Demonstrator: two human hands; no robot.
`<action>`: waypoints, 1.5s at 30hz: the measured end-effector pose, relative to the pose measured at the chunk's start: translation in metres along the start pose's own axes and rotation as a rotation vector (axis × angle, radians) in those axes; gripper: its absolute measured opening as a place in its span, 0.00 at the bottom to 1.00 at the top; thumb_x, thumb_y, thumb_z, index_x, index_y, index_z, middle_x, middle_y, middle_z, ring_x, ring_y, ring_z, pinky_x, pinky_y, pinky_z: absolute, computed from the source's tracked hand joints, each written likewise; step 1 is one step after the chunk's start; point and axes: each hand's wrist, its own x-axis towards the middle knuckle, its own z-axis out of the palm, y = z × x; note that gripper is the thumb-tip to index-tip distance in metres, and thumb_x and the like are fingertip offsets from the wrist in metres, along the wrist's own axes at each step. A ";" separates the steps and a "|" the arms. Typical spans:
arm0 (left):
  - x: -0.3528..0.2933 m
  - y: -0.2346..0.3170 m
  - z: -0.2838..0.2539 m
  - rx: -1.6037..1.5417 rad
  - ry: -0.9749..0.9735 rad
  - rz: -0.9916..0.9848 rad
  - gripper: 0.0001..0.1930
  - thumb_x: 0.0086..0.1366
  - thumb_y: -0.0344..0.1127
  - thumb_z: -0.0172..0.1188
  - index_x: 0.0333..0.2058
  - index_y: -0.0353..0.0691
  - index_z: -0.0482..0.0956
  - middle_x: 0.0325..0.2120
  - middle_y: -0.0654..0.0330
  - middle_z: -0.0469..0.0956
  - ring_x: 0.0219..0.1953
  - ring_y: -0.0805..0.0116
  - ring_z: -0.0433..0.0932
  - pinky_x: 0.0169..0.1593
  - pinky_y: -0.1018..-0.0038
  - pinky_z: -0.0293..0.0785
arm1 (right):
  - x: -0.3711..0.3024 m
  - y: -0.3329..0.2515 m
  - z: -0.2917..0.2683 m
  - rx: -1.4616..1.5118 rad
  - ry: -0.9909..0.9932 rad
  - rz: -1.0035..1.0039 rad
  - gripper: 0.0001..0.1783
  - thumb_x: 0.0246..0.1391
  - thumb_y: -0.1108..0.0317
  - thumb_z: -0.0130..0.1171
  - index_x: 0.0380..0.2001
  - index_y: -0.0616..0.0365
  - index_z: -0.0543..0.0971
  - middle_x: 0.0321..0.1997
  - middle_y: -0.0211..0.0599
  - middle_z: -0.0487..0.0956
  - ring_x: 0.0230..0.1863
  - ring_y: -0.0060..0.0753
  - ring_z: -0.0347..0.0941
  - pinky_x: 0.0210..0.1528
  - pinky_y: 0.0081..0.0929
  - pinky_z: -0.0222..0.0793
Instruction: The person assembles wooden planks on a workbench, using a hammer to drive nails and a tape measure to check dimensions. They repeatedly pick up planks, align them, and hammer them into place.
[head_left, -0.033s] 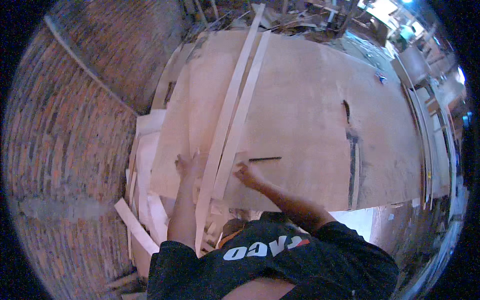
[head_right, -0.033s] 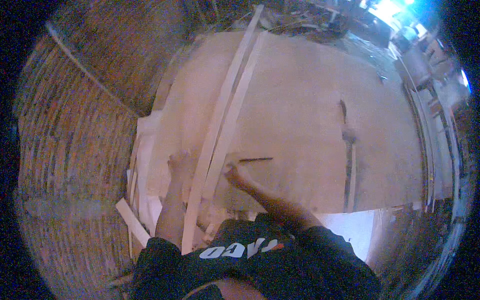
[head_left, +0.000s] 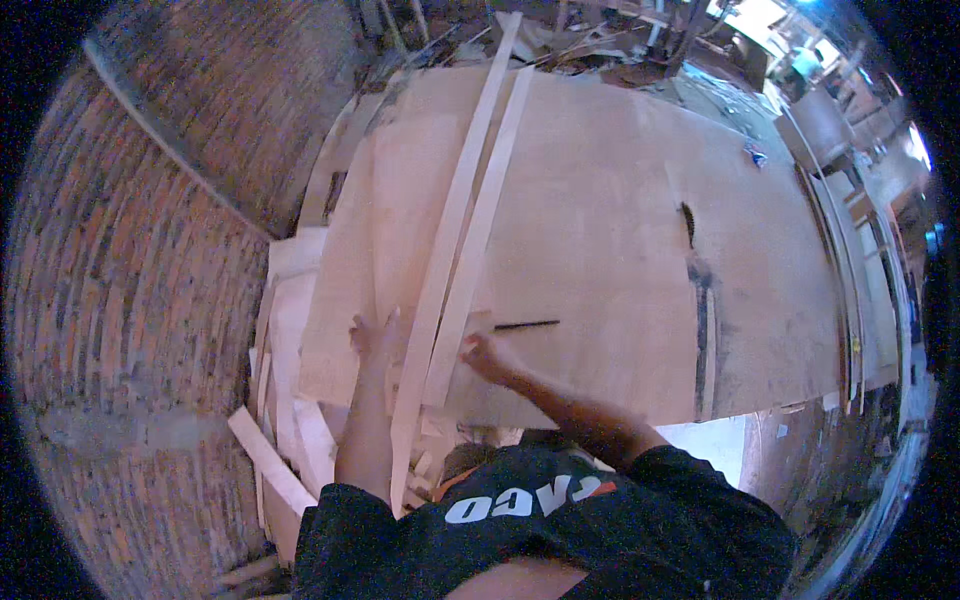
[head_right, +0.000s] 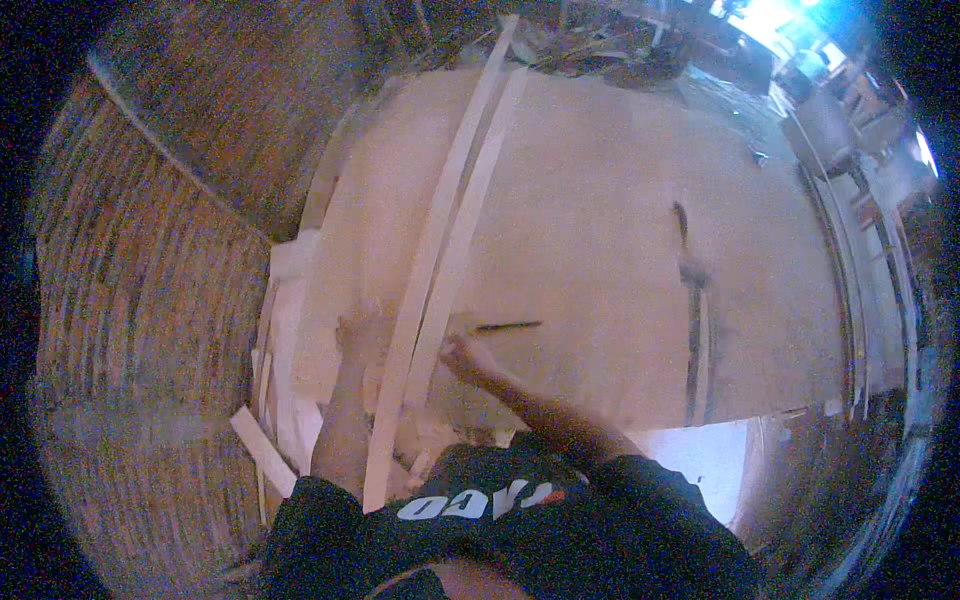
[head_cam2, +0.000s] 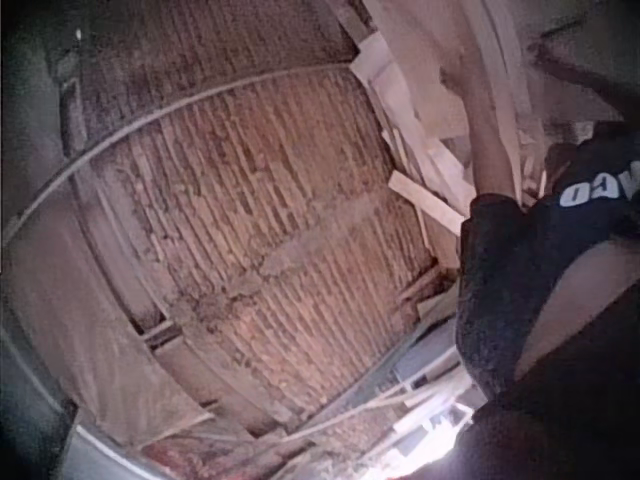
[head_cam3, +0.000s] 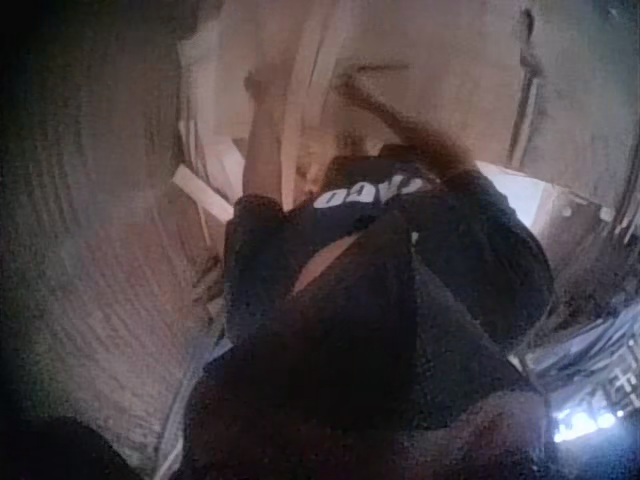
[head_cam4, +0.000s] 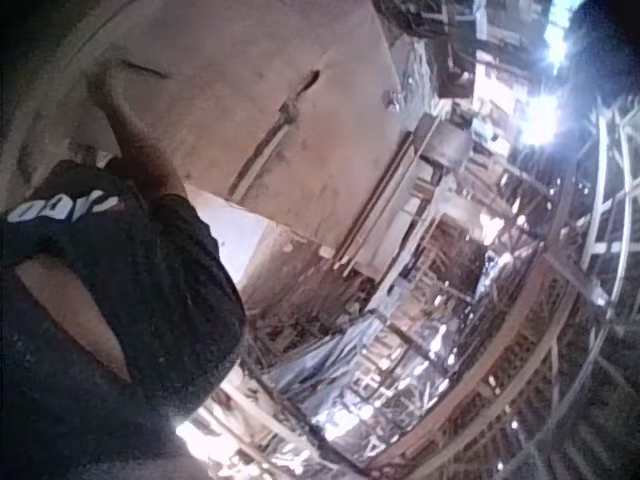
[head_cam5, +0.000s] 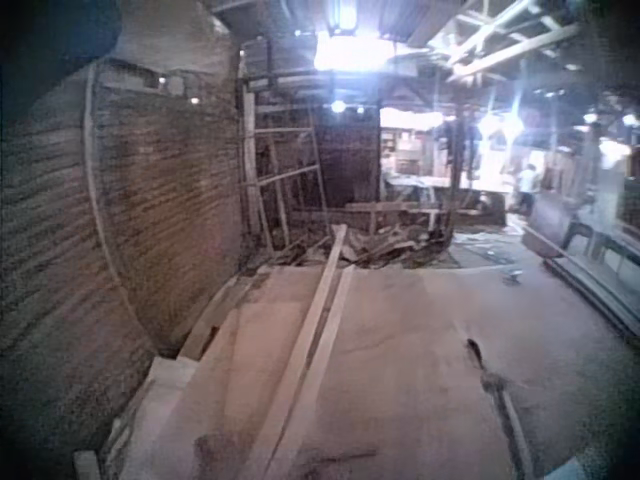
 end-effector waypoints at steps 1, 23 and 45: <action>0.005 0.017 -0.001 0.089 -0.080 -0.034 0.38 0.58 0.62 0.66 0.52 0.30 0.78 0.47 0.38 0.79 0.56 0.44 0.74 0.56 0.56 0.74 | 0.011 -0.002 0.004 0.020 -0.073 0.052 0.29 0.57 0.51 0.67 0.53 0.61 0.79 0.47 0.50 0.84 0.45 0.45 0.83 0.49 0.40 0.77; -0.083 0.036 -0.077 -0.214 -0.223 0.439 0.22 0.48 0.45 0.77 0.34 0.35 0.80 0.28 0.51 0.83 0.31 0.52 0.83 0.37 0.61 0.79 | 0.011 -0.041 0.018 0.325 0.069 0.009 0.30 0.58 0.45 0.66 0.52 0.59 0.80 0.42 0.49 0.84 0.44 0.45 0.82 0.48 0.40 0.77; -0.109 -0.007 -0.053 -0.037 -0.477 0.444 0.52 0.36 0.53 0.85 0.57 0.32 0.69 0.48 0.44 0.79 0.52 0.45 0.79 0.53 0.57 0.78 | 0.045 -0.020 0.056 1.002 -0.153 0.249 0.39 0.51 0.59 0.75 0.63 0.58 0.71 0.59 0.40 0.78 0.61 0.45 0.73 0.55 0.48 0.76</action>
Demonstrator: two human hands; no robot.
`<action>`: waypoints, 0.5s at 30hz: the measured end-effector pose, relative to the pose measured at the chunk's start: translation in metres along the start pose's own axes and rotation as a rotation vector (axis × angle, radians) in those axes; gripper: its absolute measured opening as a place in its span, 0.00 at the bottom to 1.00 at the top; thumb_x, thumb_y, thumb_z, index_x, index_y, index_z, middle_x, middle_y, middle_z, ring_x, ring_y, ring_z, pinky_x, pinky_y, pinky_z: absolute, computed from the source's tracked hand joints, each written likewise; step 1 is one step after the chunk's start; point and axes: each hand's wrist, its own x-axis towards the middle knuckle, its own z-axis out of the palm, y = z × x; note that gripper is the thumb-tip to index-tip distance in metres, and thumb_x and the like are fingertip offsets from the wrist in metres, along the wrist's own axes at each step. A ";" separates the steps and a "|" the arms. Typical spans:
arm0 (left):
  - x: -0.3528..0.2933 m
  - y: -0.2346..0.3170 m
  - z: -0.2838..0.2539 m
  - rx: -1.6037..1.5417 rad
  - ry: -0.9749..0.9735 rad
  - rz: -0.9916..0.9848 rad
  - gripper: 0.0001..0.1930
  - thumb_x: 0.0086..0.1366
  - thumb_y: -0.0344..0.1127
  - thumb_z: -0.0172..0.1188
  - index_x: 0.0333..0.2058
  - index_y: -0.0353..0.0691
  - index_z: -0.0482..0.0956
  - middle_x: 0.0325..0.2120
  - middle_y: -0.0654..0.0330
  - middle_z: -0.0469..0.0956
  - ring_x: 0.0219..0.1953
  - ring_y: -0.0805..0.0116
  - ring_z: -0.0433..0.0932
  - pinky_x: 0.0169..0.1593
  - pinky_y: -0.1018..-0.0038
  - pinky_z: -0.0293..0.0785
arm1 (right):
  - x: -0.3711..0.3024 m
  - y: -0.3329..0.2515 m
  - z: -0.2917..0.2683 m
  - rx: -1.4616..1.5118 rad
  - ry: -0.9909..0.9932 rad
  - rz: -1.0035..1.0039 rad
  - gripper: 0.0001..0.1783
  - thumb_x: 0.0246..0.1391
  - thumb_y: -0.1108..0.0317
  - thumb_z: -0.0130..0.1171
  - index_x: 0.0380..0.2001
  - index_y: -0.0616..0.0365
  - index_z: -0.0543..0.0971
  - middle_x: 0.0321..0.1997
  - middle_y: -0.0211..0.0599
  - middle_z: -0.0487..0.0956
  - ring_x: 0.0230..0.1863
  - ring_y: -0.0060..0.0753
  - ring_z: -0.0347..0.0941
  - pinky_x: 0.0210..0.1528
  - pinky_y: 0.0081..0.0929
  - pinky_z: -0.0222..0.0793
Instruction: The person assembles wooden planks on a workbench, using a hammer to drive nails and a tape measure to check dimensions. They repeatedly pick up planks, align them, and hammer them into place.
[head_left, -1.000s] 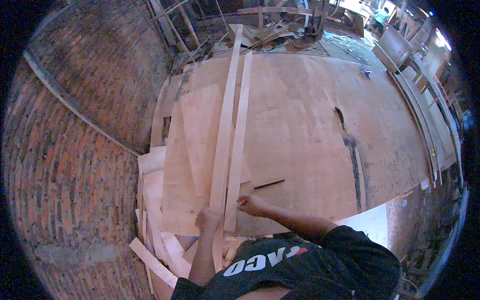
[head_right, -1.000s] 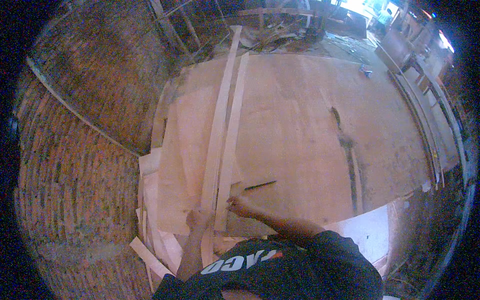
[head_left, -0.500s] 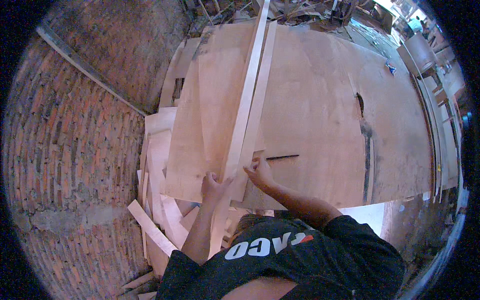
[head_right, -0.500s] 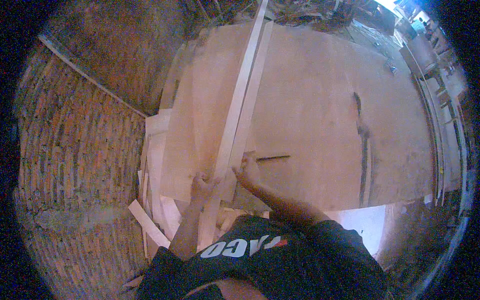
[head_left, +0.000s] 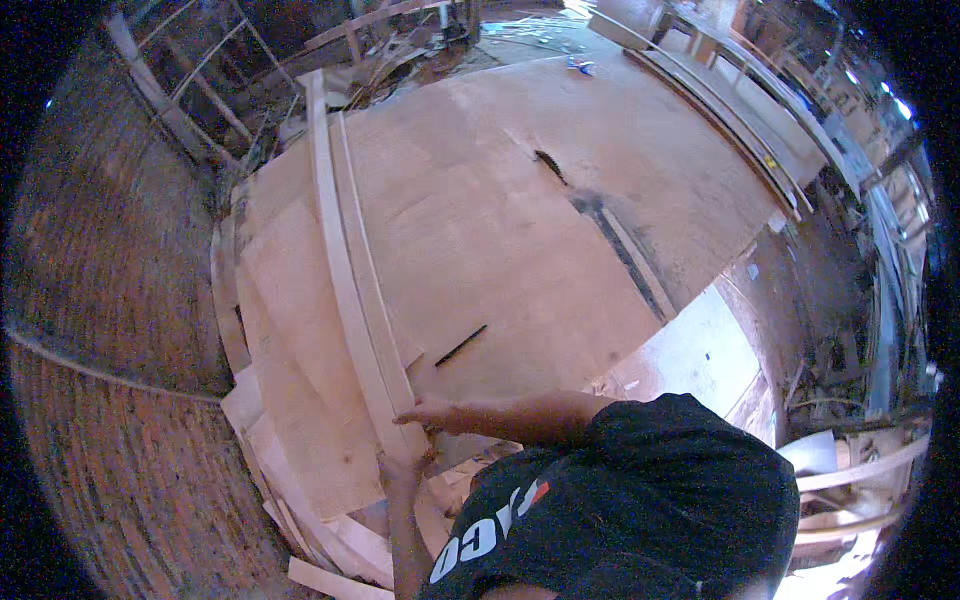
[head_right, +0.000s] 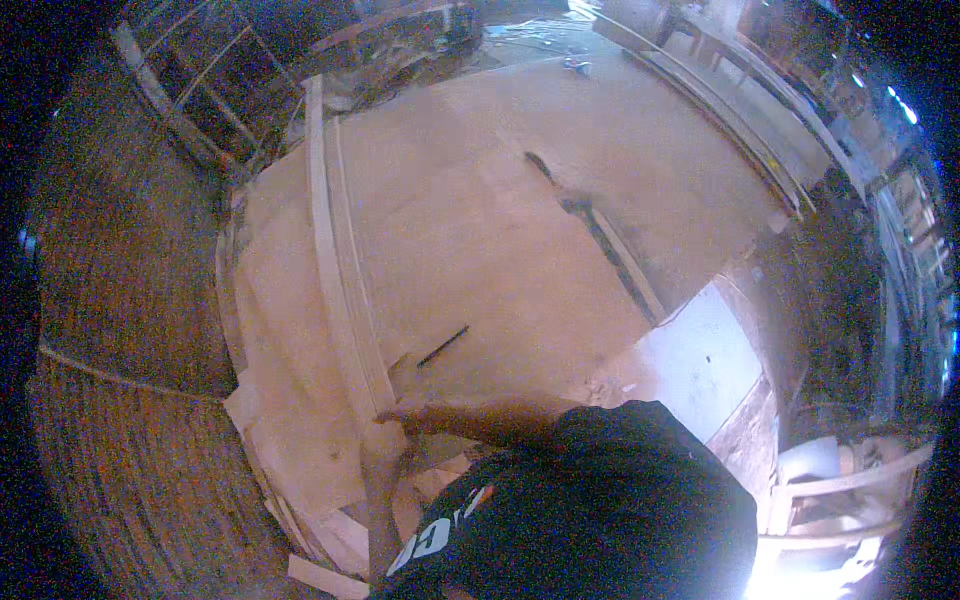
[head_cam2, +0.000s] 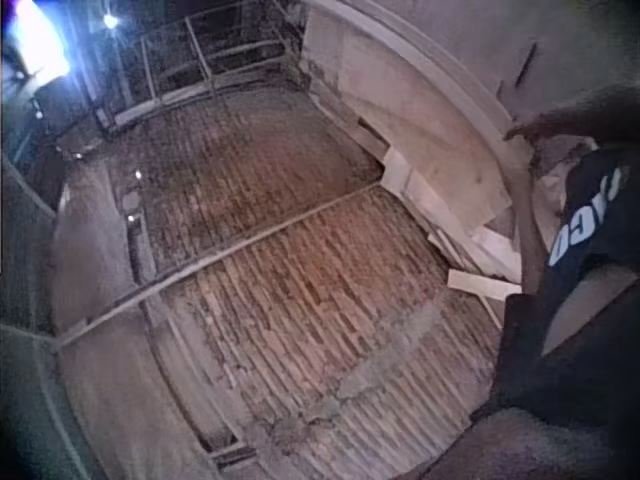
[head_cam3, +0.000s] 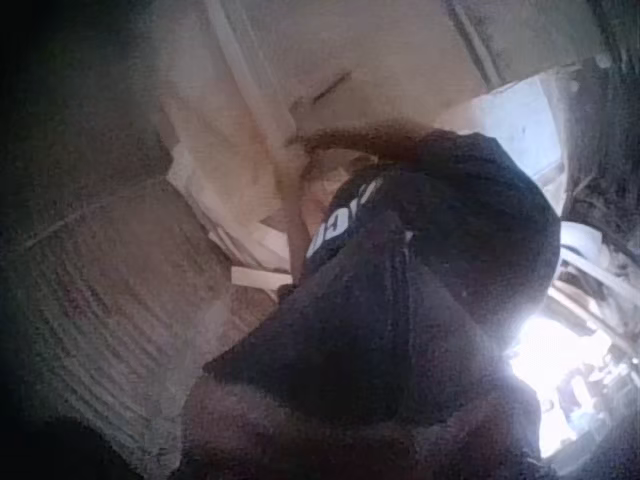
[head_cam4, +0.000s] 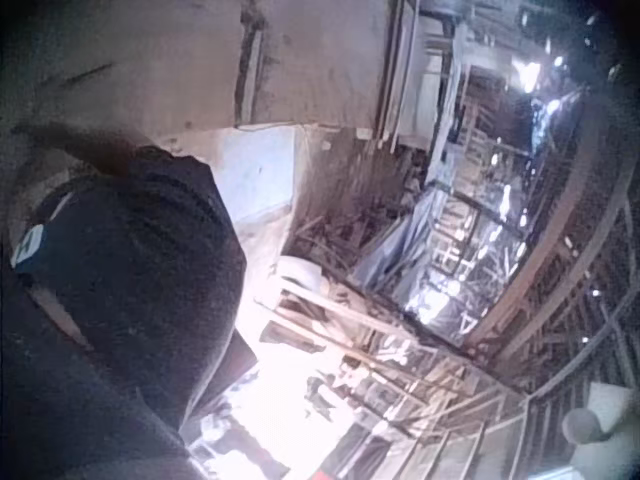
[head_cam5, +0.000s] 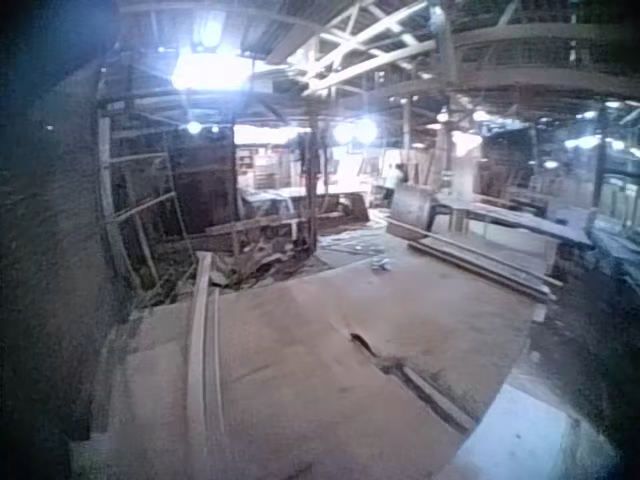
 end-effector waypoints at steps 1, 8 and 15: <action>-0.005 0.021 -0.005 -0.020 -0.014 0.020 0.50 0.38 0.50 0.85 0.57 0.32 0.69 0.48 0.44 0.79 0.51 0.46 0.79 0.53 0.58 0.78 | 0.001 0.010 -0.004 -0.125 0.011 -0.103 0.40 0.50 0.59 0.75 0.64 0.58 0.70 0.60 0.40 0.78 0.62 0.45 0.73 0.56 0.49 0.76; -0.041 0.023 -0.028 -0.481 -0.135 0.014 0.40 0.49 0.38 0.81 0.57 0.32 0.69 0.50 0.51 0.78 0.51 0.58 0.79 0.53 0.65 0.76 | 0.017 0.089 -0.002 -0.011 0.031 -0.471 0.37 0.54 0.62 0.72 0.65 0.54 0.69 0.62 0.39 0.76 0.64 0.45 0.72 0.61 0.50 0.74; -0.096 -0.036 0.000 -0.665 -0.051 -0.186 0.27 0.61 0.41 0.71 0.53 0.34 0.71 0.43 0.52 0.80 0.43 0.59 0.81 0.45 0.65 0.78 | -0.029 0.024 -0.011 0.333 -0.068 0.073 0.32 0.59 0.55 0.67 0.64 0.52 0.70 0.59 0.37 0.79 0.57 0.40 0.77 0.57 0.47 0.75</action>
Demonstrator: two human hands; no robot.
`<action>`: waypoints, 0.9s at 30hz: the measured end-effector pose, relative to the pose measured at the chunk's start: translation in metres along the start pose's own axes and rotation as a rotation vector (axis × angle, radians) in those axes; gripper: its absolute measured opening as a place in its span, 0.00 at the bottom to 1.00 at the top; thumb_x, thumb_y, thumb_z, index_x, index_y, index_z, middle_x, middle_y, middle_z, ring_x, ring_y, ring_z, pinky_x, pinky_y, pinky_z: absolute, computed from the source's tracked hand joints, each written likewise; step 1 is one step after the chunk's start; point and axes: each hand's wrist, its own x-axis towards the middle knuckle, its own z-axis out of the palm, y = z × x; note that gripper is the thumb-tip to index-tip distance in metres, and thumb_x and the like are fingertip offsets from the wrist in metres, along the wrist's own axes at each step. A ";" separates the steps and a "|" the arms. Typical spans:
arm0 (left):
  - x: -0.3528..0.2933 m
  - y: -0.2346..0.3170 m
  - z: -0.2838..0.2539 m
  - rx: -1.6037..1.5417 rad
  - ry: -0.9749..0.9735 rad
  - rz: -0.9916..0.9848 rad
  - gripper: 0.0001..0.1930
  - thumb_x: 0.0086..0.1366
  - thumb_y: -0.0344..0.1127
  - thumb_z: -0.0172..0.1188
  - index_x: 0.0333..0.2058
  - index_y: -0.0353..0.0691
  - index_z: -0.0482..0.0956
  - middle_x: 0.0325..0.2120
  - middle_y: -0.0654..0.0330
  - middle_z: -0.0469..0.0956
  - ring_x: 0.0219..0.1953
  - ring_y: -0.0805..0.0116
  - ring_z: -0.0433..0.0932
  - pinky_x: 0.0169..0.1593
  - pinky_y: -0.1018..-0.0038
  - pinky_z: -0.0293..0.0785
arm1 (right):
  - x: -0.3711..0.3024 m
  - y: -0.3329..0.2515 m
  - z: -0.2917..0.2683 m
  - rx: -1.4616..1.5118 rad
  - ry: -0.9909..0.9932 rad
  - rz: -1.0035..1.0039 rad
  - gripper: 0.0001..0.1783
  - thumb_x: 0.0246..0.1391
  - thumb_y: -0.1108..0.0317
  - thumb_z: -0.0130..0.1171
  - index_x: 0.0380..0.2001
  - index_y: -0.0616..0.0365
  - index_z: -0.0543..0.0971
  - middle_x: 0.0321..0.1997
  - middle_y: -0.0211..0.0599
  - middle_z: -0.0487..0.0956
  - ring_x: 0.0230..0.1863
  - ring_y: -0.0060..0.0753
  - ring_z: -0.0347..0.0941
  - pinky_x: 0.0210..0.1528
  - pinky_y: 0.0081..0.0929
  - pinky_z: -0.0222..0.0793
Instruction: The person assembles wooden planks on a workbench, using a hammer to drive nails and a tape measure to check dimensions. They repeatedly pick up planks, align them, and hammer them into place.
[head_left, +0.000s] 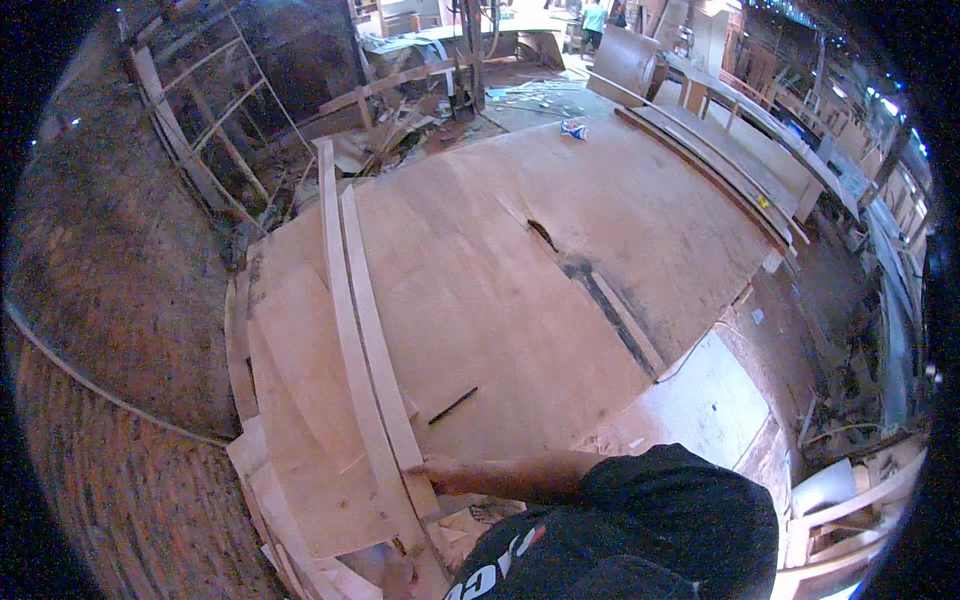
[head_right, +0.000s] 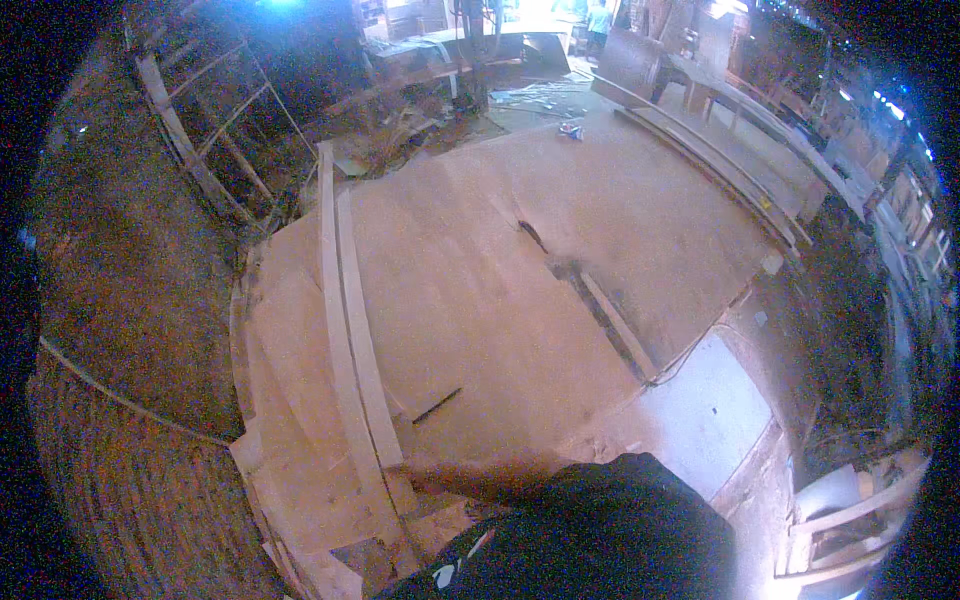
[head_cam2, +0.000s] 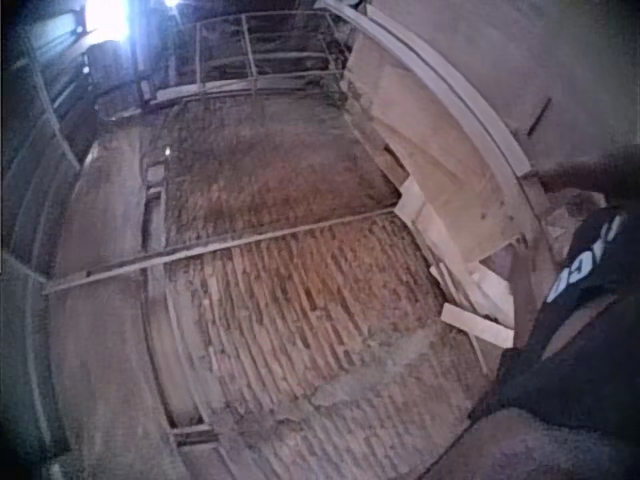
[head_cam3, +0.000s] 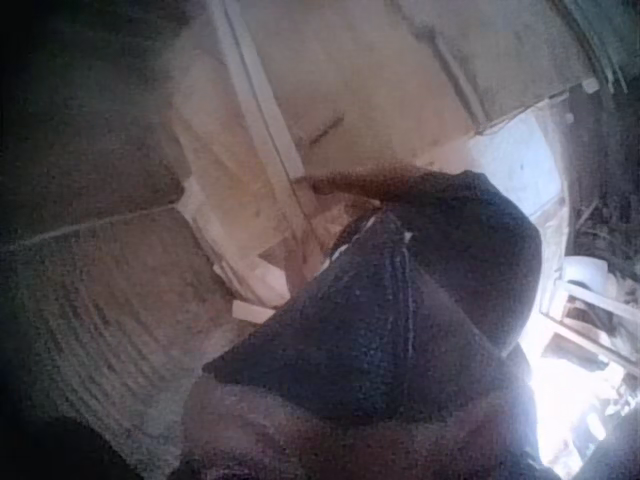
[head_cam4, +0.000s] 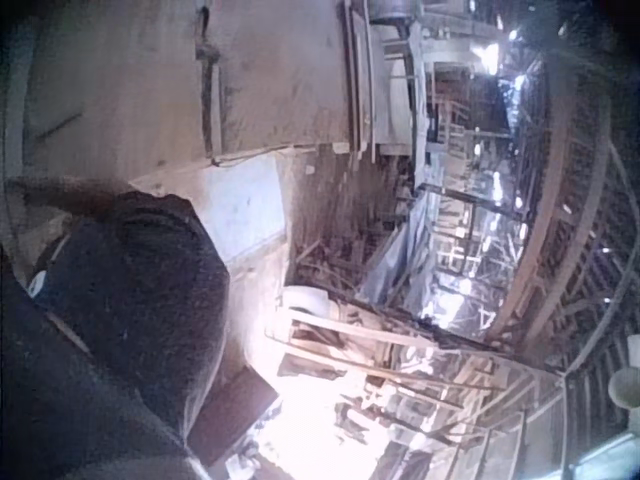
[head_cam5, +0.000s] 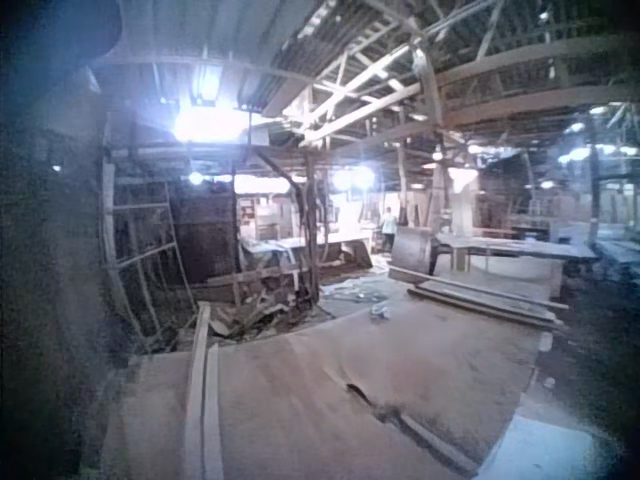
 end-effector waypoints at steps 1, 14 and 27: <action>-0.014 0.000 0.006 0.000 0.039 -0.003 0.26 0.61 0.41 0.70 0.52 0.34 0.72 0.42 0.52 0.80 0.42 0.59 0.80 0.44 0.65 0.78 | -0.008 -0.004 0.005 -0.008 0.041 0.010 0.32 0.60 0.55 0.66 0.64 0.52 0.71 0.59 0.37 0.79 0.57 0.40 0.78 0.57 0.47 0.76; -0.080 0.011 0.144 -0.011 0.328 0.168 0.18 0.66 0.47 0.63 0.43 0.36 0.76 0.32 0.54 0.80 0.31 0.60 0.79 0.34 0.64 0.76 | -0.127 -0.027 -0.141 -0.489 0.125 -0.882 0.41 0.53 0.45 0.70 0.62 0.55 0.69 0.48 0.36 0.75 0.44 0.33 0.73 0.44 0.38 0.73; 0.038 0.145 0.187 0.180 0.001 0.152 0.20 0.71 0.52 0.55 0.34 0.39 0.80 0.22 0.57 0.80 0.20 0.61 0.78 0.23 0.63 0.74 | -0.393 -0.056 -0.242 -0.280 0.388 -0.407 0.33 0.52 0.52 0.71 0.57 0.53 0.71 0.36 0.23 0.72 0.29 0.19 0.65 0.30 0.21 0.63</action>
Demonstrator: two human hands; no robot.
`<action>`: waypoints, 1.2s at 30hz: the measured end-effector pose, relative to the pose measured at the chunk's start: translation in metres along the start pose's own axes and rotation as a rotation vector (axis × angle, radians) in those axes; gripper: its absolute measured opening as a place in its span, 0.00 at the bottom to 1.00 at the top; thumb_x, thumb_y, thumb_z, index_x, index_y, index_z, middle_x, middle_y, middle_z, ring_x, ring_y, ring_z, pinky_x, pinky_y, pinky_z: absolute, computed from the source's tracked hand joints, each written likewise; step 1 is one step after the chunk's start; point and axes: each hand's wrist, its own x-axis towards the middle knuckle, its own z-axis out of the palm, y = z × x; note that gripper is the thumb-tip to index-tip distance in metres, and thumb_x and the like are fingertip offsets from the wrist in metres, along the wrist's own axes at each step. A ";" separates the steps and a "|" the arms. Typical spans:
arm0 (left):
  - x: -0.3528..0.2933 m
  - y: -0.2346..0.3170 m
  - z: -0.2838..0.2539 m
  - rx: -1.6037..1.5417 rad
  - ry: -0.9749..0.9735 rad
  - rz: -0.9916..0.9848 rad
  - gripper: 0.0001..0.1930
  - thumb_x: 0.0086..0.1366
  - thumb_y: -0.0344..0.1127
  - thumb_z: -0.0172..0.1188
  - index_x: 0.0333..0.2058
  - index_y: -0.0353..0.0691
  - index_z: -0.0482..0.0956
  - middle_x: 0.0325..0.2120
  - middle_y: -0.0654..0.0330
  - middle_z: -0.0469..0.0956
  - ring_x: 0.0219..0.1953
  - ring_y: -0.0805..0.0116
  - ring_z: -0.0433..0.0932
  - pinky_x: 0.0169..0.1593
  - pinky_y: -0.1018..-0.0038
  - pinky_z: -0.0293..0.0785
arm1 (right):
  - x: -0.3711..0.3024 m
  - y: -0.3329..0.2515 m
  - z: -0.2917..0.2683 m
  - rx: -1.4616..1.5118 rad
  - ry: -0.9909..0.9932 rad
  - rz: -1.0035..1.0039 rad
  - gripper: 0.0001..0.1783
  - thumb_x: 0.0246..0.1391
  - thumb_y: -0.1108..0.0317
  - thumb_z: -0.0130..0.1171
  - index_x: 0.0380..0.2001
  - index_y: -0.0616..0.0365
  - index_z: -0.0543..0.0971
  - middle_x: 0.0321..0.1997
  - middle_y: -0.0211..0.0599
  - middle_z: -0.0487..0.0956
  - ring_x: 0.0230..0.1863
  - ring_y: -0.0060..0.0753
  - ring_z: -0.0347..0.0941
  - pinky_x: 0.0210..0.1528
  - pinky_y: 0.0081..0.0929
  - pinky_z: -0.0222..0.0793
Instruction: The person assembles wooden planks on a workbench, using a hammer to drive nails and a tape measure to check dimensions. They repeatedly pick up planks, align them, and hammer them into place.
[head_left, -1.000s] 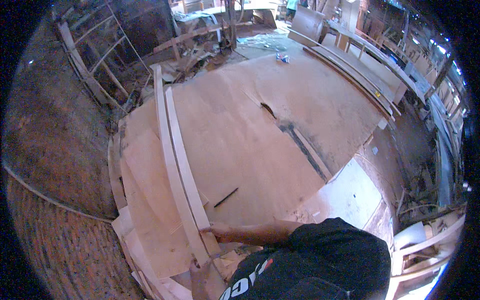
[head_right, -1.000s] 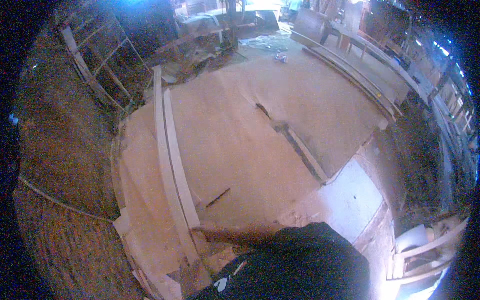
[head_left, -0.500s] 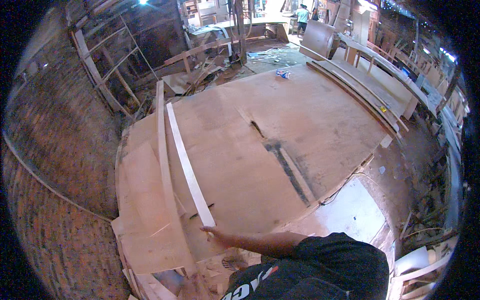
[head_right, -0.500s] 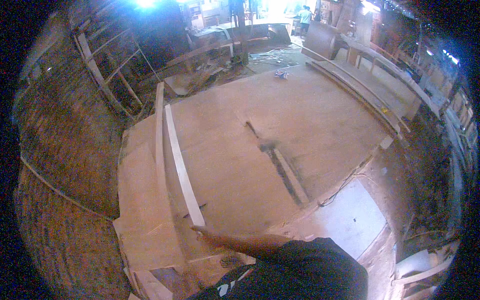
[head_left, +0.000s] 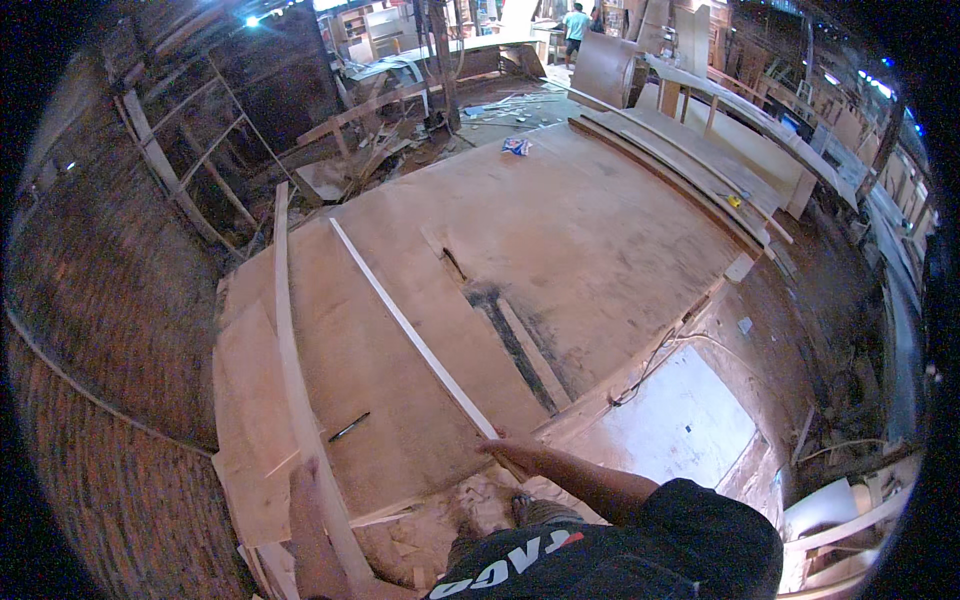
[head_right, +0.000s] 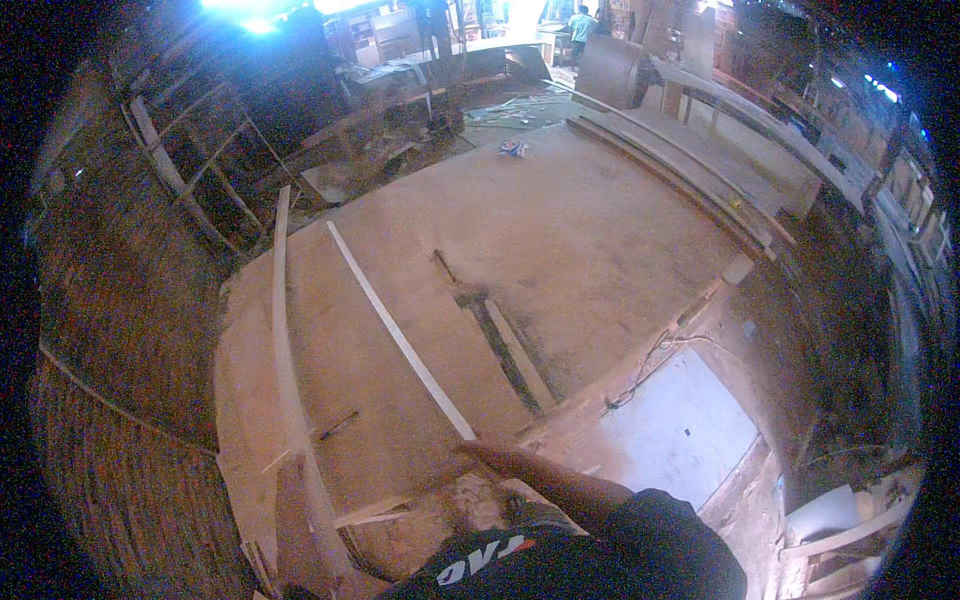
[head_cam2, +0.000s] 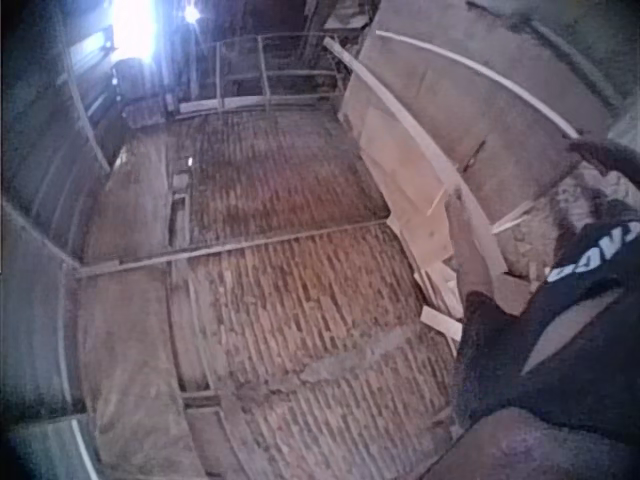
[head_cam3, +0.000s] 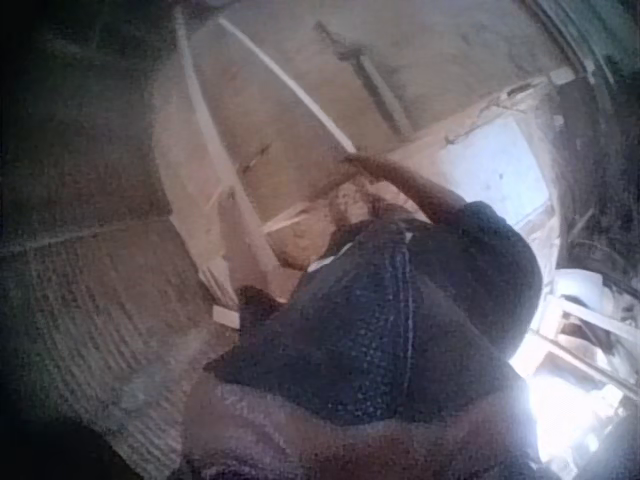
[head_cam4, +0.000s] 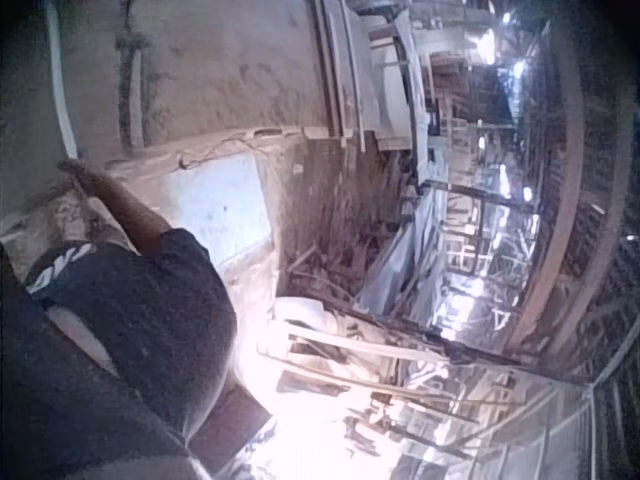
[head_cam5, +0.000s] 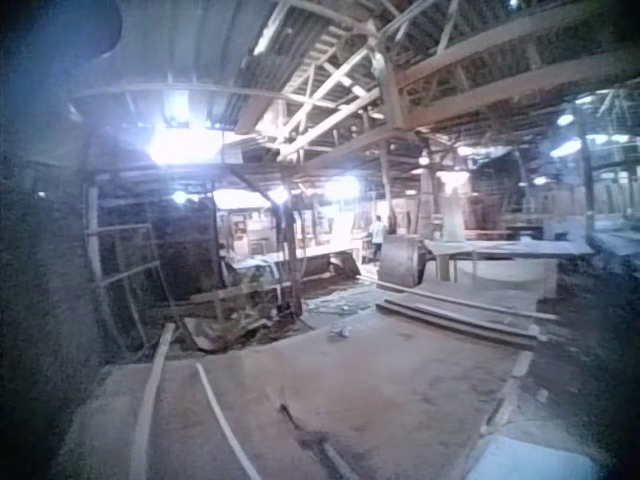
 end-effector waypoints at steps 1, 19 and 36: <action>0.033 -0.021 -0.011 -0.179 0.009 0.037 0.21 0.70 0.52 0.56 0.32 0.38 0.80 0.20 0.56 0.79 0.18 0.60 0.77 0.22 0.63 0.73 | -0.008 0.004 0.001 -0.023 -0.016 -0.021 0.32 0.52 0.53 0.71 0.56 0.53 0.72 0.35 0.23 0.72 0.29 0.18 0.66 0.30 0.21 0.63; 0.157 0.047 0.134 -0.451 -0.175 -0.114 0.21 0.75 0.52 0.49 0.41 0.37 0.77 0.30 0.54 0.82 0.32 0.47 0.81 0.37 0.57 0.79 | -0.155 -0.017 0.041 -0.096 0.151 0.040 0.32 0.55 0.56 0.70 0.58 0.63 0.75 0.35 0.34 0.78 0.34 0.26 0.73 0.37 0.27 0.70; -0.056 -0.073 0.268 -0.694 -0.785 -0.064 0.19 0.72 0.49 0.56 0.49 0.39 0.76 0.42 0.54 0.81 0.44 0.57 0.82 0.48 0.60 0.82 | -0.163 0.011 0.028 -1.040 0.558 -0.286 0.45 0.39 0.48 0.77 0.57 0.64 0.75 0.52 0.56 0.77 0.57 0.57 0.73 0.62 0.43 0.68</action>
